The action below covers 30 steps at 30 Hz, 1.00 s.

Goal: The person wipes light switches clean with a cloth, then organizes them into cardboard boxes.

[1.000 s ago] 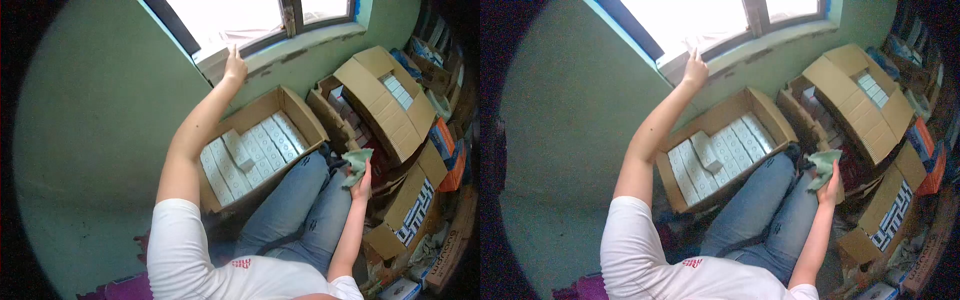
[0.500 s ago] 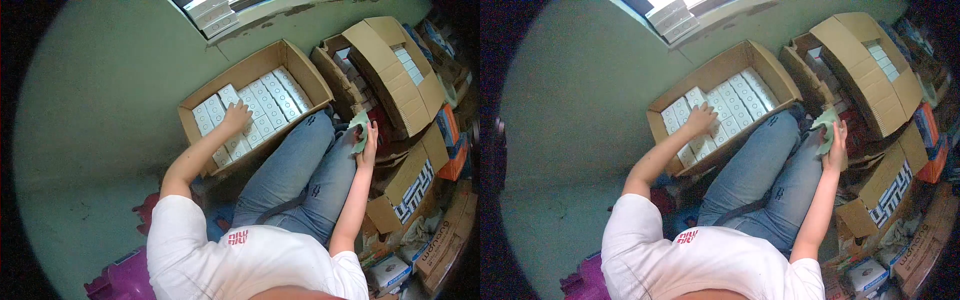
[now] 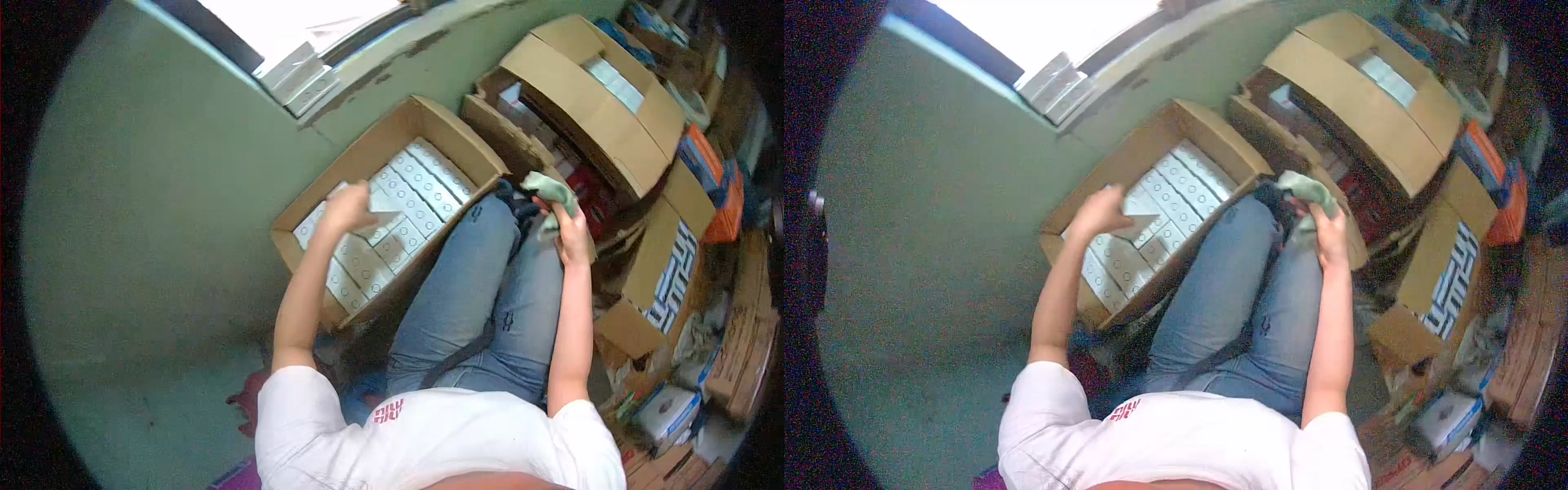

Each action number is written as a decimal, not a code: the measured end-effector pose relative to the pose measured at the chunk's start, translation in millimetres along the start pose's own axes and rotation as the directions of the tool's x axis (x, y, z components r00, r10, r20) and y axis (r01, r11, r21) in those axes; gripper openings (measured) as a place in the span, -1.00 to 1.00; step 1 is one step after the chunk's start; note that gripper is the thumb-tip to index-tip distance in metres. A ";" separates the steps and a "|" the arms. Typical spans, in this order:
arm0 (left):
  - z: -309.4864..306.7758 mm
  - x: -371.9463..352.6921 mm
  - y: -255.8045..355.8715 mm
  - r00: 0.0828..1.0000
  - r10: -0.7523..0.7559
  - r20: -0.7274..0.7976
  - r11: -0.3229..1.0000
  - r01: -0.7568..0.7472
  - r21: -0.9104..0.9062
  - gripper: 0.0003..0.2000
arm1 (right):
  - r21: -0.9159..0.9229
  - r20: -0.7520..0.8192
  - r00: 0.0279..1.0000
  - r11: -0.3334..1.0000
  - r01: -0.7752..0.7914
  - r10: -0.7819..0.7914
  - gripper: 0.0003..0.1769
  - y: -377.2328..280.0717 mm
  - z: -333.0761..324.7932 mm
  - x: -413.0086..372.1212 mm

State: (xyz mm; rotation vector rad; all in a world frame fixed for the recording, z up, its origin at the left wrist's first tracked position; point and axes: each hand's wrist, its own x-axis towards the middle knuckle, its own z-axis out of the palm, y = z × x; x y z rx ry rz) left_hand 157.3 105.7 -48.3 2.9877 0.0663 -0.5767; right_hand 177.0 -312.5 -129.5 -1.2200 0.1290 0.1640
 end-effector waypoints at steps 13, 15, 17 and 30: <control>5.6 61.7 232.6 0.948 0.165 -0.272 -0.152 -0.248 -0.957 -0.53 | -0.114 -0.250 0.936 0.967 0.226 -0.249 -0.70 -35.0 -6.9 7.6; 35.3 81.6 276.0 0.956 0.216 -0.197 -0.280 -0.133 -0.951 -0.49 | -0.258 -0.294 0.906 0.938 0.232 -0.305 -0.45 -40.4 -15.1 12.1; 64.3 95.3 302.9 0.975 0.211 -0.077 -0.365 0.006 -0.931 -0.41 | -0.450 -0.261 0.880 0.857 0.253 -0.397 -0.30 -44.6 -25.3 14.6; 98.0 105.3 289.8 0.975 0.221 0.039 -0.599 0.167 -0.783 -0.62 | -0.876 0.418 0.758 0.001 0.483 -0.501 -0.59 -39.3 15.7 -9.9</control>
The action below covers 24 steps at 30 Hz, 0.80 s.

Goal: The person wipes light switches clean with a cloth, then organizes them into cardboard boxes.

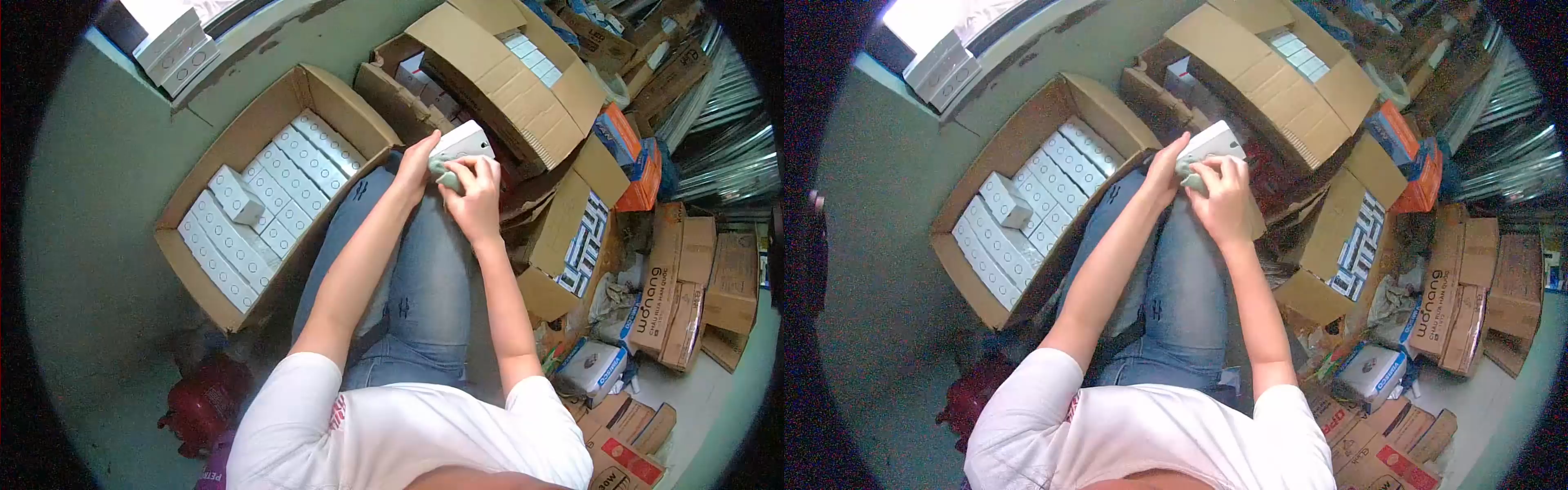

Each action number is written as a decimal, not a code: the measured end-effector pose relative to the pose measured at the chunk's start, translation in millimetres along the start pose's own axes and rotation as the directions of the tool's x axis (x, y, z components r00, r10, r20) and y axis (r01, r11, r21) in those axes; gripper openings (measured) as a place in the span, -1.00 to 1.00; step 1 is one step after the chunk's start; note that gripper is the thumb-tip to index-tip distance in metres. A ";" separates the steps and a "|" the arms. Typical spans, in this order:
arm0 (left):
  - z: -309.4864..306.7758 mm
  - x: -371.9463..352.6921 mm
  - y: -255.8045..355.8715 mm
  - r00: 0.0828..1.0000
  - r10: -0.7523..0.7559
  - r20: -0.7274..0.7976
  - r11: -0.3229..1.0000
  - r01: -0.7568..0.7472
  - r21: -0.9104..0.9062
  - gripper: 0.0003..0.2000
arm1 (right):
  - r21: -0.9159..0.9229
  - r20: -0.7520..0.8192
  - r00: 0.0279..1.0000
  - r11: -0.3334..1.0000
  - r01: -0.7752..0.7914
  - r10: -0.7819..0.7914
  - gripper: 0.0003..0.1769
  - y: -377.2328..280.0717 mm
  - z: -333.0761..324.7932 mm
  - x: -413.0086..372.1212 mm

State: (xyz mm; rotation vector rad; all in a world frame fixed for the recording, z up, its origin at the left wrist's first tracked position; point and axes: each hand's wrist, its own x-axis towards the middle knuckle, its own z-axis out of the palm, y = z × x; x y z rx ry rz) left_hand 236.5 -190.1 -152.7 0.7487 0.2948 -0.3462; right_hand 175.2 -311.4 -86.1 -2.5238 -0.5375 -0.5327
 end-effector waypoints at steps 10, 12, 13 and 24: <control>4.1 -2.2 -7.9 0.995 0.026 -0.094 0.991 -0.038 -0.132 -0.68 | -0.024 0.004 1.000 0.999 0.026 -0.026 -0.46 -6.3 11.5 -0.3; -4.8 10.9 -22.2 0.987 0.079 -0.141 0.994 -0.088 -0.062 -0.71 | -0.062 -0.006 0.999 0.997 -0.044 0.043 -0.49 -0.8 8.2 2.1; -2.8 7.9 -21.1 0.985 0.083 -0.153 0.995 -0.090 -0.039 -0.71 | -0.087 -0.035 0.993 0.989 -0.119 0.117 -0.51 5.0 5.3 7.1; -5.1 14.1 -20.7 0.982 0.063 -0.176 0.989 -0.038 0.144 -0.68 | -0.142 -0.034 0.993 0.983 -0.113 0.109 -0.49 14.6 4.4 9.4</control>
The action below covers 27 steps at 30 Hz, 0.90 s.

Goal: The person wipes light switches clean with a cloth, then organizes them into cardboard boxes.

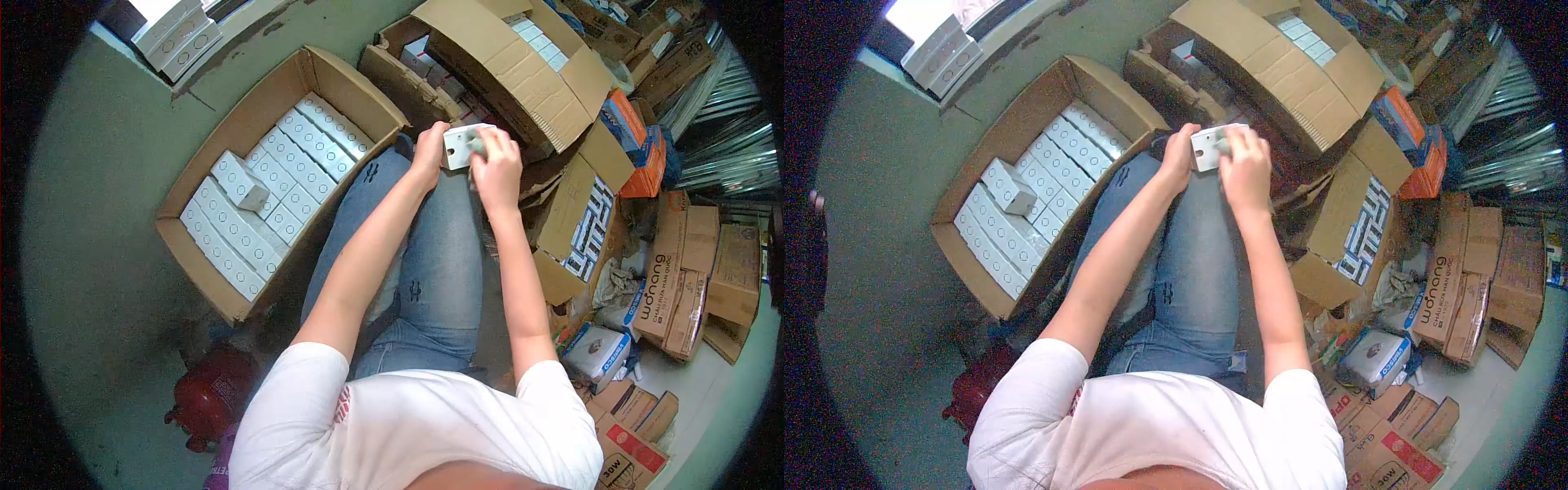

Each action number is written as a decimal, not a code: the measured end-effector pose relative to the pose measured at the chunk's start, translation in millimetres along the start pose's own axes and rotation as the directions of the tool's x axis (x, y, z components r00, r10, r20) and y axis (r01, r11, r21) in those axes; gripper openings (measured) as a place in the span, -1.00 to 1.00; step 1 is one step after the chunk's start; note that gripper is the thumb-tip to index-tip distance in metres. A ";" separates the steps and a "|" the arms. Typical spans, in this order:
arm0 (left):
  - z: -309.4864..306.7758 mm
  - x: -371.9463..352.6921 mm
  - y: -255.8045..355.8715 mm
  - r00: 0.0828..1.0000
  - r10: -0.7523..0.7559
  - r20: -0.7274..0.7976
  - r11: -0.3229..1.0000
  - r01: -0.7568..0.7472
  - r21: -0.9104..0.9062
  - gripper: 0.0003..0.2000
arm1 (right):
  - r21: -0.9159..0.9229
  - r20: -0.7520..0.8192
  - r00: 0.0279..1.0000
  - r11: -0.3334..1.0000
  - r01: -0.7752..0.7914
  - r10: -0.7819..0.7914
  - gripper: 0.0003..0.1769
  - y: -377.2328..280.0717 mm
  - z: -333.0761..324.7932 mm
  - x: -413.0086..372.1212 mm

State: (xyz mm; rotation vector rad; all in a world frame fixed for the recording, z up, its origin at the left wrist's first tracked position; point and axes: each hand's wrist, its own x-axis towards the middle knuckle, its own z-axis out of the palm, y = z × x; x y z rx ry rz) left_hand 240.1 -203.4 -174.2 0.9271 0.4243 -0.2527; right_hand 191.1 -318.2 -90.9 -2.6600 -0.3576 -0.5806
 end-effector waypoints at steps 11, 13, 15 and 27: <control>-2.9 5.4 -5.7 1.000 -0.012 -0.006 1.000 0.012 -0.009 -0.66 | -0.019 -0.046 0.998 0.999 -0.046 0.045 -0.59 -16.8 -8.3 3.0; -4.2 7.4 -7.2 1.000 0.019 0.005 1.000 -0.019 0.004 -0.66 | -0.022 -0.063 0.998 1.000 0.003 -0.004 -0.60 -22.7 -4.7 4.1; -8.6 2.9 -4.8 0.999 0.039 0.022 0.999 -0.040 0.026 -0.70 | 0.021 -0.004 0.985 0.985 0.171 -0.171 -0.59 -32.5 3.8 -3.5; -5.0 7.0 -5.8 0.998 -0.025 -0.051 1.000 0.024 -0.019 -0.74 | 0.056 0.119 0.985 0.992 0.117 -0.123 -0.59 -23.9 -3.1 -24.8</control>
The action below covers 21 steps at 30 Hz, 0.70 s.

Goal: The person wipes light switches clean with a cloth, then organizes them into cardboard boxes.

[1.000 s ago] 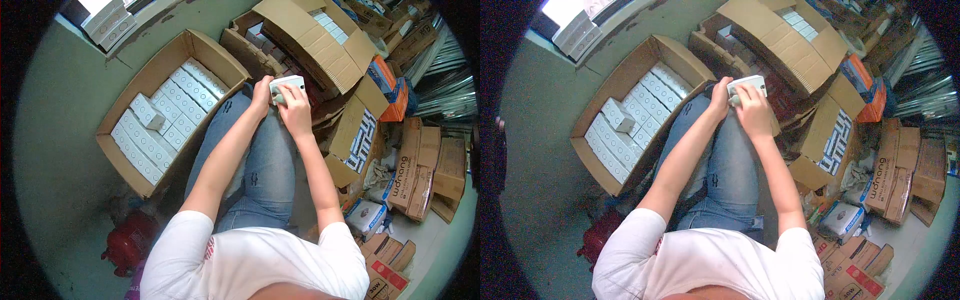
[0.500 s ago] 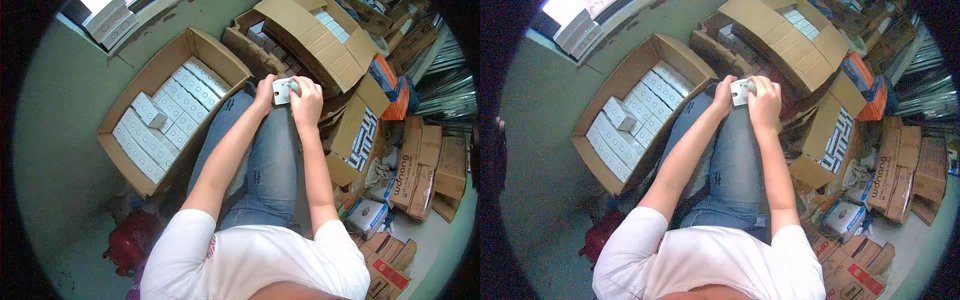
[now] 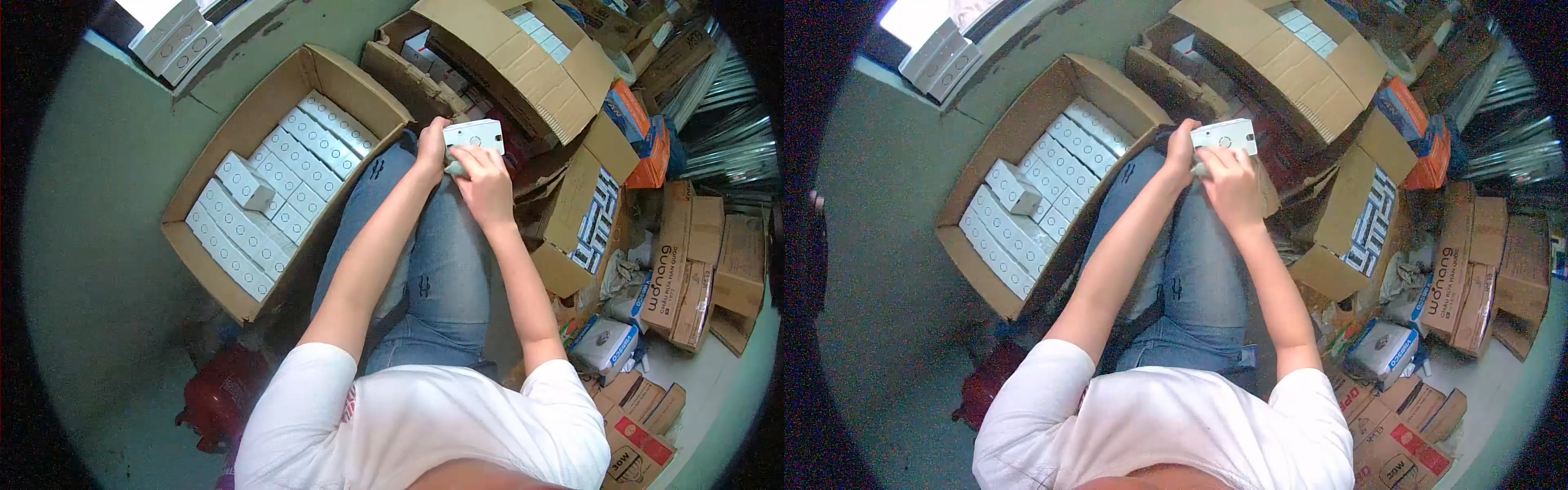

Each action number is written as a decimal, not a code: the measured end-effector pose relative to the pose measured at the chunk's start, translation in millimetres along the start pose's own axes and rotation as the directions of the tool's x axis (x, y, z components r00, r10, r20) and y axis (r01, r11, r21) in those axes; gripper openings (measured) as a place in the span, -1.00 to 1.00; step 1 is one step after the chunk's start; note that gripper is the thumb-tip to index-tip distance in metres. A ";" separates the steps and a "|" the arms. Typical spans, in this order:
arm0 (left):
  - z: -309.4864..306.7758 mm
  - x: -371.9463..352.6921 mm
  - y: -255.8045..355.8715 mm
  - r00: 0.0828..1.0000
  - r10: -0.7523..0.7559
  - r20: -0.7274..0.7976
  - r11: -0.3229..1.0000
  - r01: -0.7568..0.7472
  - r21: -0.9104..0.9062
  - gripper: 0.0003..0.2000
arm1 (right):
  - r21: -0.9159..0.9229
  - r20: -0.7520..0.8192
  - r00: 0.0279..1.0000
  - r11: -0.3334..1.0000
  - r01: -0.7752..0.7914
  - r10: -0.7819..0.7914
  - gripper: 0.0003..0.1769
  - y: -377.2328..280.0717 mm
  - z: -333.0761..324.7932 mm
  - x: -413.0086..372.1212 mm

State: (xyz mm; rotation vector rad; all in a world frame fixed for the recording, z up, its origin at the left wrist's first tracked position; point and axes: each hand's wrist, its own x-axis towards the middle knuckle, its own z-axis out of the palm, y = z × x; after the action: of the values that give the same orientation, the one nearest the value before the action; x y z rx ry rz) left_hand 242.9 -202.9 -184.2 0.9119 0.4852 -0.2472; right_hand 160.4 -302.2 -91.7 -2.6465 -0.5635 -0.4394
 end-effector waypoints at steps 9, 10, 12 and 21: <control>-0.5 0.2 2.6 0.999 -0.026 -0.021 0.999 0.025 -0.022 -0.73 | 0.024 0.028 0.999 0.999 -0.038 0.038 -0.50 -7.3 0.0 -7.8; -1.1 0.4 2.5 1.000 -0.025 -0.013 1.000 0.025 -0.014 -0.73 | 0.026 0.051 0.998 0.999 -0.043 0.041 -0.51 -9.2 -2.8 -8.7; 0.0 0.9 1.9 0.999 -0.027 0.020 0.999 0.027 -0.030 -0.75 | -0.019 0.008 0.990 0.990 -0.139 0.139 -0.56 2.9 -7.7 -7.8; -2.3 0.1 4.9 0.997 -0.067 0.043 0.996 0.070 -0.060 -0.78 | -0.005 -0.094 0.973 0.978 -0.211 0.209 -0.56 0.3 2.5 -11.1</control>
State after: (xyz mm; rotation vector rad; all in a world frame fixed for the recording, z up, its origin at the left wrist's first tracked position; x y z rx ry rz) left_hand 244.3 -198.2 -182.1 0.8300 0.4841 -0.3115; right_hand 151.5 -304.9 -98.1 -2.6471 -0.2483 -0.5009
